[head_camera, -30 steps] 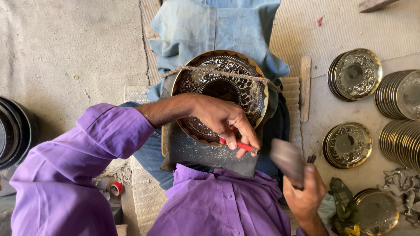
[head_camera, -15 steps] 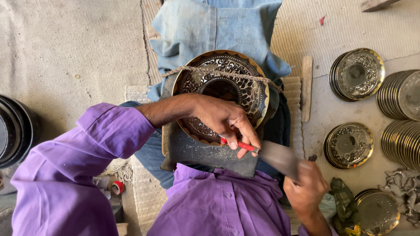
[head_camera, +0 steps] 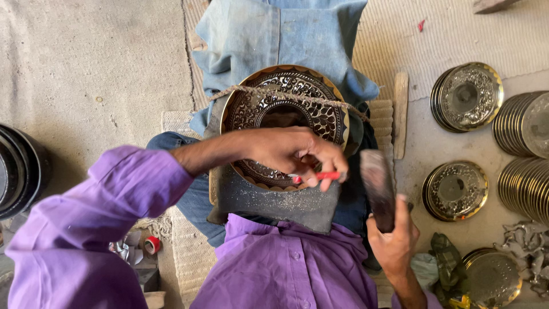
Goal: The person sits cross-legged on the floor with an engraved brass plate resting on their lap. They hold a red-handled punch against the plate's patterned surface with one hand and repeatedly strike it with a wooden mallet held in the other hand, repositioning the punch across the design to work the decoration, and briefly hold up the punch between strikes.
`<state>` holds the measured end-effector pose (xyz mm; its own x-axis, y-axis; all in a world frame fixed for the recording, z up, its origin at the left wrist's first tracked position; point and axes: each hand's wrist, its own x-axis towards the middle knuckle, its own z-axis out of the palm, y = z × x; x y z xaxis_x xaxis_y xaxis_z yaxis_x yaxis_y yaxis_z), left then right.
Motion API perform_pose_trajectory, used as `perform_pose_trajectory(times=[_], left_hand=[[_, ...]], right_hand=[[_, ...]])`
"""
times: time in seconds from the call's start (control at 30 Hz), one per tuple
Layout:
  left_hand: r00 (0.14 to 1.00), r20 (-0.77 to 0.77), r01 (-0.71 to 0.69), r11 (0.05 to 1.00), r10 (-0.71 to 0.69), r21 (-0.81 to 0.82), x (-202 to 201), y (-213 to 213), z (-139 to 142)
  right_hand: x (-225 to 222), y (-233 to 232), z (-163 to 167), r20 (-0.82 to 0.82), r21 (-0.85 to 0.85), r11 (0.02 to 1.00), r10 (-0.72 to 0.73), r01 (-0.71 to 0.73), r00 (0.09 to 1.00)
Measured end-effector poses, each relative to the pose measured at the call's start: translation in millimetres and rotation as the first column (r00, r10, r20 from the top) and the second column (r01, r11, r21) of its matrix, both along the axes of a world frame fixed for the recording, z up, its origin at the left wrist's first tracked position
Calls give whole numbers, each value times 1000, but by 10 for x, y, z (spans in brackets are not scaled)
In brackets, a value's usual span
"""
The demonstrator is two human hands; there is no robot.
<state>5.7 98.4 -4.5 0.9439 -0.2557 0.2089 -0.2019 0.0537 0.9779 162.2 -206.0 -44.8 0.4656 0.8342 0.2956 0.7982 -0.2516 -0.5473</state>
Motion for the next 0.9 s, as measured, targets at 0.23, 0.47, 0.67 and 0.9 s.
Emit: perform_pose_trajectory(times=[0.23,0.47,0.67,0.9], left_hand=[[630,-123,-772,635,766,1,-609,-243,353],[188,-201,-972,152,961,-181,-1157,-664,315],[-3,-274,-992,-38,962,-121,-1272,-913,251],[-28,-290,-981,-82,957,-176,-1178,-1076,279]], right_hand=[[149,189,-309,-397,69,995,-42,75,917],[296,215,-219,-190,-321,913,197,-250,962],[-29,409,612,-368,14,958,271,-286,889],[-671,746,1281,-491,673,443,867,-593,90]])
